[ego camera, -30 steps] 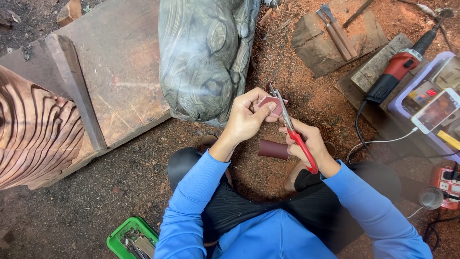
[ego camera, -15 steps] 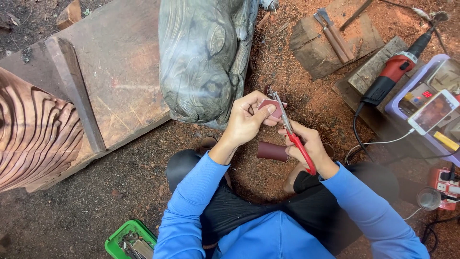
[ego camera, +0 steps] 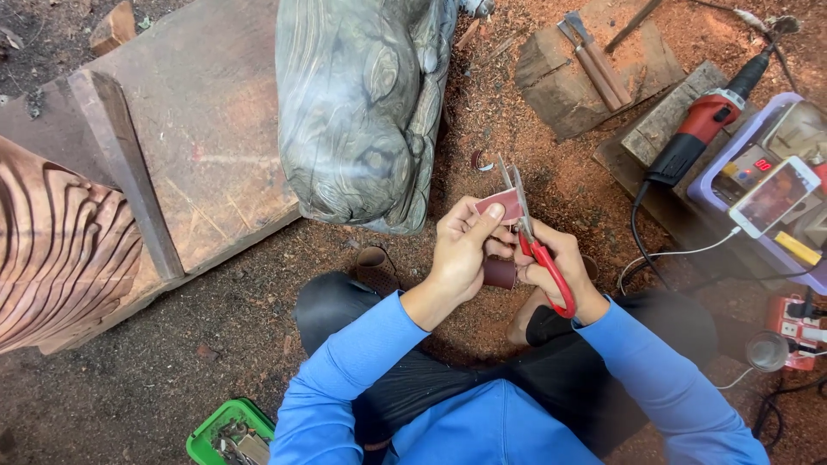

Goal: Cutting a sheet of sandpaper into smaller strips using scissors in a woodworking environment.

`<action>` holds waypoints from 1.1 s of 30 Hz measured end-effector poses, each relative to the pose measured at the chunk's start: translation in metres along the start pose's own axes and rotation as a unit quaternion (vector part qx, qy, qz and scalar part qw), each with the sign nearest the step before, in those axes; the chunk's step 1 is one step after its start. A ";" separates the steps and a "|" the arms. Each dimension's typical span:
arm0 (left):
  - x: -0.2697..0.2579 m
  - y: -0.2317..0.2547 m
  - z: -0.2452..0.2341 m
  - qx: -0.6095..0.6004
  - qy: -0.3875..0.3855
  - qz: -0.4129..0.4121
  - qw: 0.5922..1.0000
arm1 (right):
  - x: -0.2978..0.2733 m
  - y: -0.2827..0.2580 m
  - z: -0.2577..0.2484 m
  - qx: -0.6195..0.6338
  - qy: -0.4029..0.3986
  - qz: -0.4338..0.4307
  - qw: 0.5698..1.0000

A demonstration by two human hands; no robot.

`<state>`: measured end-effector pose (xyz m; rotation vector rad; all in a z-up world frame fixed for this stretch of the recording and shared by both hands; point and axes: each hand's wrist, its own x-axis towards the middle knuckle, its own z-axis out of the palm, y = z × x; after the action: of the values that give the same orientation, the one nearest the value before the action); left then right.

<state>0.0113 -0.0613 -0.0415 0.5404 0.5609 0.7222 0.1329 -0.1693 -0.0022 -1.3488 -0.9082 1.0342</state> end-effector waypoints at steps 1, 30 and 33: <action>0.001 0.004 0.001 0.066 0.005 0.016 0.998 | 0.000 0.009 -0.004 0.008 -0.005 0.001 1.000; -0.008 0.002 0.022 -0.123 -0.041 -0.098 0.987 | 0.009 0.008 -0.002 -0.109 0.092 -0.094 0.985; -0.003 0.014 0.023 0.053 -0.013 0.027 0.998 | 0.020 0.005 -0.013 -0.052 0.085 -0.080 0.992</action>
<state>0.0175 -0.0603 -0.0154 0.6655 0.5641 0.7371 0.1510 -0.1543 -0.0088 -1.4039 -0.9354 0.7463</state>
